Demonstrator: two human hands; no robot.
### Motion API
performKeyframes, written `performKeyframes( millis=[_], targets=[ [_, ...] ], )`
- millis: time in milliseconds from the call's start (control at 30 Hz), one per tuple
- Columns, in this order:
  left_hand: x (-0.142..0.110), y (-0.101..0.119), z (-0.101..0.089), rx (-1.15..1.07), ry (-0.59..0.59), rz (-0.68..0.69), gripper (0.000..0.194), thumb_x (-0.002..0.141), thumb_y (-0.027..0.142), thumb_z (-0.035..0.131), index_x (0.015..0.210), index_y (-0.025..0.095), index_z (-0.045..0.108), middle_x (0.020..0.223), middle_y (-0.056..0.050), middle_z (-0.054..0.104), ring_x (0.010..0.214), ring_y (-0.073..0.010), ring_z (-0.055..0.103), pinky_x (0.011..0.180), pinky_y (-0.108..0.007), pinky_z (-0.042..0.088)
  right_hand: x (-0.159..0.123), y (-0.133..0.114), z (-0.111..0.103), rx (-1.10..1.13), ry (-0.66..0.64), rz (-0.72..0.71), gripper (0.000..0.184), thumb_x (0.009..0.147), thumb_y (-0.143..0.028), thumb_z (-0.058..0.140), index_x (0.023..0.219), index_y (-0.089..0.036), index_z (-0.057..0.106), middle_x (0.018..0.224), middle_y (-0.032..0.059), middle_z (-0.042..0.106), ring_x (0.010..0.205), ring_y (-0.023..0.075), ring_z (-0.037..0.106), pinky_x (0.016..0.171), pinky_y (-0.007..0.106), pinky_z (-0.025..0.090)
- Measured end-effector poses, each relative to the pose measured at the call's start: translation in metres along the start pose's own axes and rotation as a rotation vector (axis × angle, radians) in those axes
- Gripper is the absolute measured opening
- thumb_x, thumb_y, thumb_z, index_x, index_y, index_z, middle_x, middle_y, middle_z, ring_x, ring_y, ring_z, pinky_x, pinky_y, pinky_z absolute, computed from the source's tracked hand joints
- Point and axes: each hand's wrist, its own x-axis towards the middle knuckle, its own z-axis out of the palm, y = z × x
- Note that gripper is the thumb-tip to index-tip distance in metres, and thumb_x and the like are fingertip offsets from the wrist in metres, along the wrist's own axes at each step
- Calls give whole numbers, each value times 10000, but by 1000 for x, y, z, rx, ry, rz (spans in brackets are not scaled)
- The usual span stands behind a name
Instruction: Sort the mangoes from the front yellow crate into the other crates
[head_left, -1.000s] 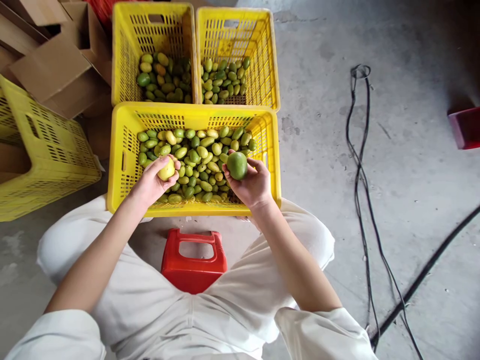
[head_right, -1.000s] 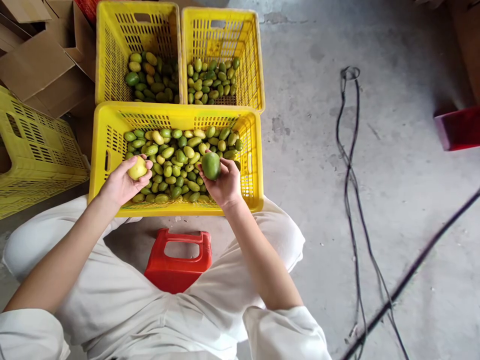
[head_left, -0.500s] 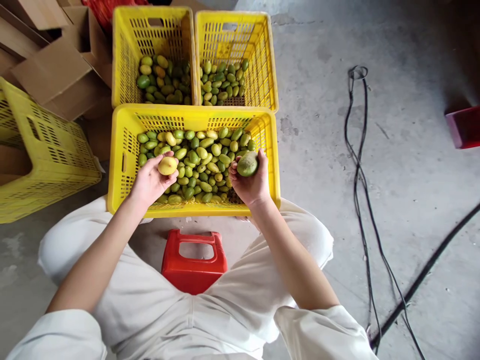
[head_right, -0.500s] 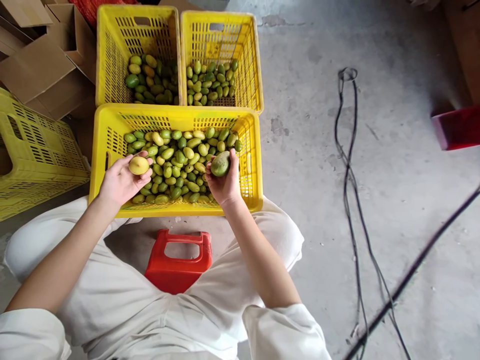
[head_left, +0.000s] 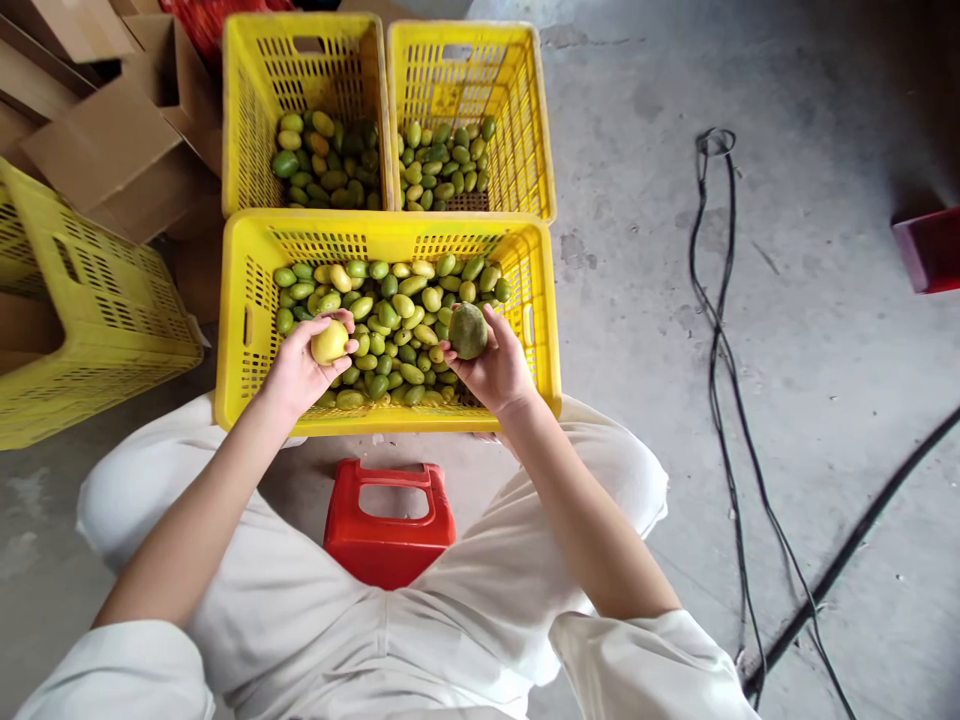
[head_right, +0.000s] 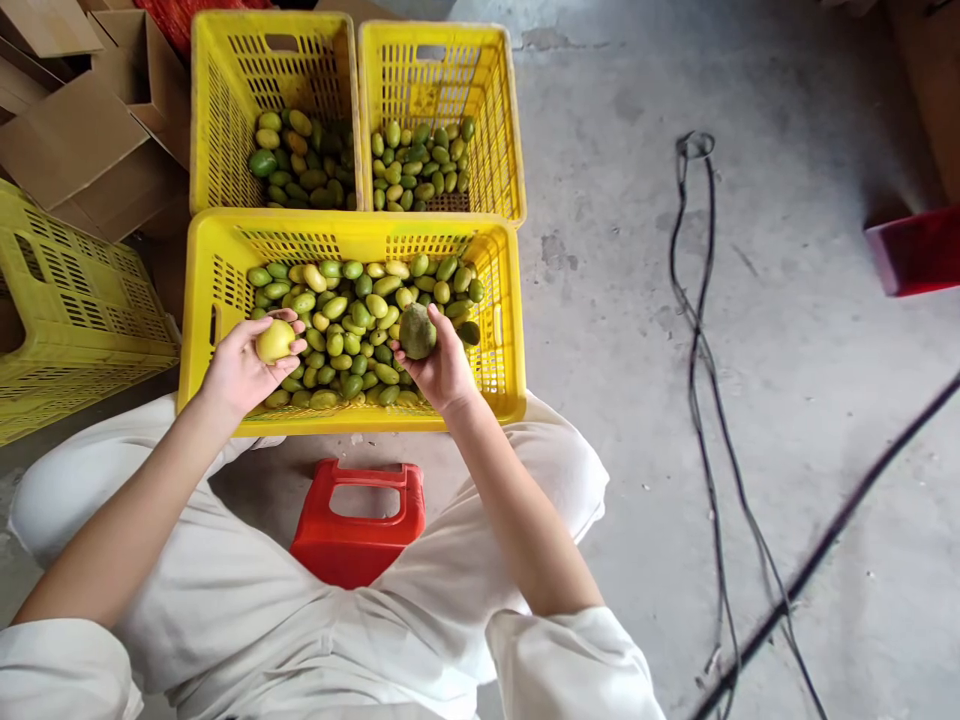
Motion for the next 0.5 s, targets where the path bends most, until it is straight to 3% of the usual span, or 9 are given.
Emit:
performKeyframes(
  millis=[100,233,367,500],
  targets=[
    [1,-1,-1,22,-8,17,271,873,278,992,1011,205,771,933,-18,764,712,-105,686,536,-147,455,-3,1,1,-9,-24,10,374,959,-508,972,1228,-295,823,1040,27,849,835,220,803,671,325,706],
    [2,-3,-3,33,45,40,260,924,343,943,975,222,718,971,-45,808,791,-161,775,639,-208,571,-4,3,4,-41,-31,-29,304,960,-406,948,1211,-318,801,1055,-1,856,860,206,819,714,310,722],
    [2,-1,-3,37,69,23,192,957,298,897,951,215,723,990,-71,840,840,-203,830,673,-247,617,-3,2,6,-52,-8,-49,244,1026,-448,956,1096,-314,765,1043,4,851,795,185,743,595,274,644],
    [2,0,-3,60,5,32,227,942,273,1014,1033,189,823,973,-62,844,777,-156,812,603,-184,583,-2,-3,3,-27,-18,-74,377,976,-550,1035,1068,-304,766,1028,7,820,742,160,643,524,251,570]
  ],
)
